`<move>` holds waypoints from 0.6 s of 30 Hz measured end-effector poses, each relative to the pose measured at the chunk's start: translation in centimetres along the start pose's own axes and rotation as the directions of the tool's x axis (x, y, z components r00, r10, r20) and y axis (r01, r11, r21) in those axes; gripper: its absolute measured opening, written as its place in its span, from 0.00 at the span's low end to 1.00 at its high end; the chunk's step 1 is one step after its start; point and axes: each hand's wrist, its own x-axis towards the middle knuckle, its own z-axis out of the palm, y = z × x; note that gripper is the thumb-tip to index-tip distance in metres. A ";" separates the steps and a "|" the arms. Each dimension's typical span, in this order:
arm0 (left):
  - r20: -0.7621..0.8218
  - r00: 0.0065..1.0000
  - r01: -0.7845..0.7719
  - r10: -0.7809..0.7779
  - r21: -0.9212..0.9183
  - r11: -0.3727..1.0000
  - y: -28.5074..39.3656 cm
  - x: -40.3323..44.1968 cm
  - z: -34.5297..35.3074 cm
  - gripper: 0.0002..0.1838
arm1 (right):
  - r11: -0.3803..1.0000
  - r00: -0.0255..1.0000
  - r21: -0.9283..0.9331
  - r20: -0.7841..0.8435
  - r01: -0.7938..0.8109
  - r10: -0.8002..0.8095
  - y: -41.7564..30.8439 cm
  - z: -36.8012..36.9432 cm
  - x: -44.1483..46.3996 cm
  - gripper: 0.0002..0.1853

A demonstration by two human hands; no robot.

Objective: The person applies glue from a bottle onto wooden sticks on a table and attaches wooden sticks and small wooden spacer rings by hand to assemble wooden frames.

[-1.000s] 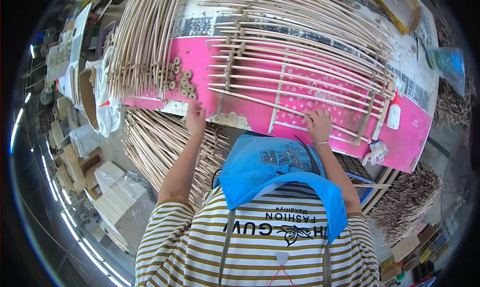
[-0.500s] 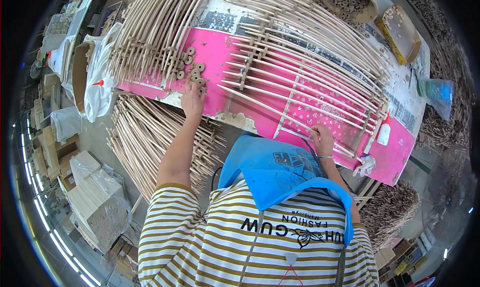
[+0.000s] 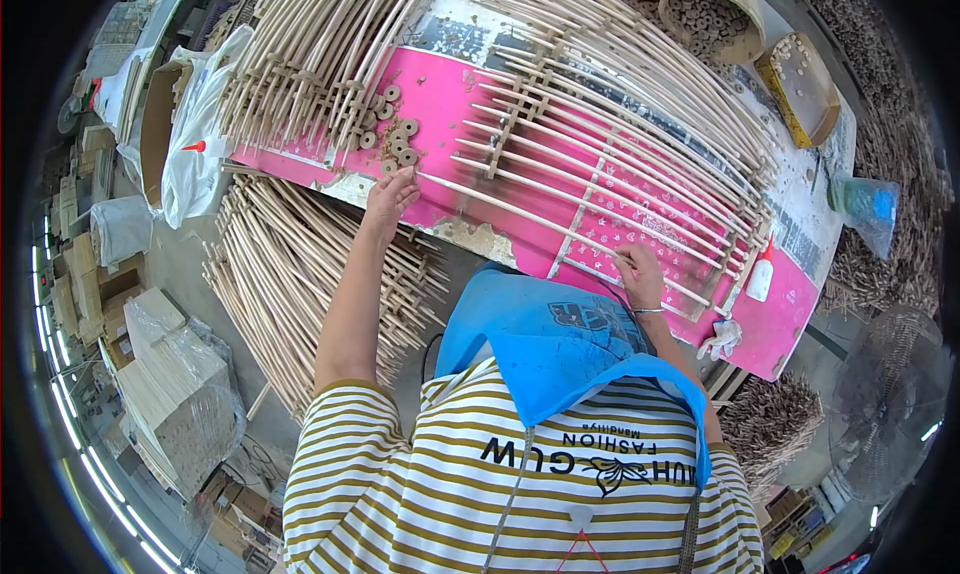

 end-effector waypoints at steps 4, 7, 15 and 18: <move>0.005 1.000 0.010 -0.010 -0.061 0.998 -0.3 -0.4 0.1 0.17 | 0.998 0.997 -0.006 0.023 0.068 -0.067 -0.2 -0.4 0.1 0.06; 0.034 0.999 0.039 -0.037 -0.075 0.996 -0.4 -0.5 0.2 0.15 | 0.992 0.992 -0.028 0.010 0.122 -0.122 -0.4 -0.8 0.1 0.07; 0.068 0.994 0.091 -0.088 -0.052 0.994 -2.1 -2.1 3.6 0.14 | 0.994 0.994 -0.019 0.003 0.105 -0.105 -1.6 -0.3 1.1 0.06; 0.051 0.994 0.102 -0.100 -0.049 0.994 -2.9 -1.9 4.0 0.13 | 0.997 0.998 -0.036 0.003 0.067 -0.067 -1.1 -0.3 1.0 0.07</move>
